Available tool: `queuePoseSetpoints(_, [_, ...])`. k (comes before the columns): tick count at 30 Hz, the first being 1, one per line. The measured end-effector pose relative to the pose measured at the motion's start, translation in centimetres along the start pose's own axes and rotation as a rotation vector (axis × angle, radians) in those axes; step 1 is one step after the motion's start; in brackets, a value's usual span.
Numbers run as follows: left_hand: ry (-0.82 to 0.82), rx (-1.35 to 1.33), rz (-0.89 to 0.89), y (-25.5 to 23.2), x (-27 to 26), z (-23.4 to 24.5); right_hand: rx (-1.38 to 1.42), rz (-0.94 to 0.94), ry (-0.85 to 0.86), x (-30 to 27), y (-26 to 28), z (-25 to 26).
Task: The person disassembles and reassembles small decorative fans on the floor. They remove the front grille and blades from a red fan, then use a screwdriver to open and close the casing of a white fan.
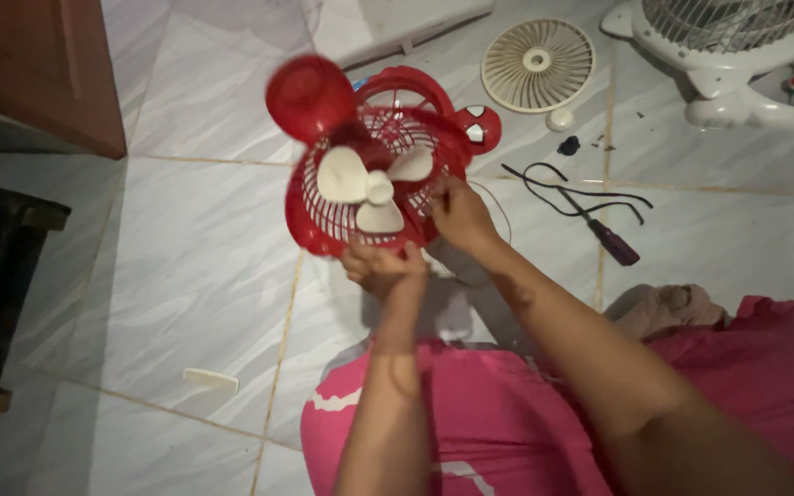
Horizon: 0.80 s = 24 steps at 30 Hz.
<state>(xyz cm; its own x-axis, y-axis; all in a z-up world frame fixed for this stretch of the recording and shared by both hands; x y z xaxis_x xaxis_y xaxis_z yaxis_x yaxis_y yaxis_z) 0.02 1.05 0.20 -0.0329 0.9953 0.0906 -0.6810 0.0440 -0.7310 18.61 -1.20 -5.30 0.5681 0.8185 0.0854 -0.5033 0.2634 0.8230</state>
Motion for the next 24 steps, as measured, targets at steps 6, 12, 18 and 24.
queuePoseSetpoints(6, [0.086, 0.14, -0.232, 3.0, 8.1, -2.4, -0.296, 0.555, -0.084, -0.4, 5.6, -1.1])
queuePoseSetpoints(12, [0.1, 0.324, -0.33, 4.2, 8.4, -6.1, -0.65, 0.38, 0.151, 1.8, 3.4, -4.8])
queuePoseSetpoints(18, [0.087, 0.268, -0.427, 5.8, 7.9, -5.4, -0.958, 0.471, 0.088, -1.4, 4.7, -4.4])
queuePoseSetpoints(24, [0.055, 0.495, -0.355, 6.5, 4.7, -8.4, -1.264, 0.489, 0.161, -4.4, 3.1, -4.9])
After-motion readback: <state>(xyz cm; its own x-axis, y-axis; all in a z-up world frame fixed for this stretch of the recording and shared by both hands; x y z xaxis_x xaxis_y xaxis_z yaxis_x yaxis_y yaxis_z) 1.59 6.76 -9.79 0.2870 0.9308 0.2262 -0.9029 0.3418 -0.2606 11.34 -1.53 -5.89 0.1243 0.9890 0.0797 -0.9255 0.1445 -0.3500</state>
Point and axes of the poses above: each hand's wrist, its own x-axis towards the middle knuckle, its own z-axis out of the back of the hand, y = z × x, the point moved 7 cm from there along x, towards the middle knuckle, and after that the axes turned 6 degrees about -x, right-handed, at the moved point
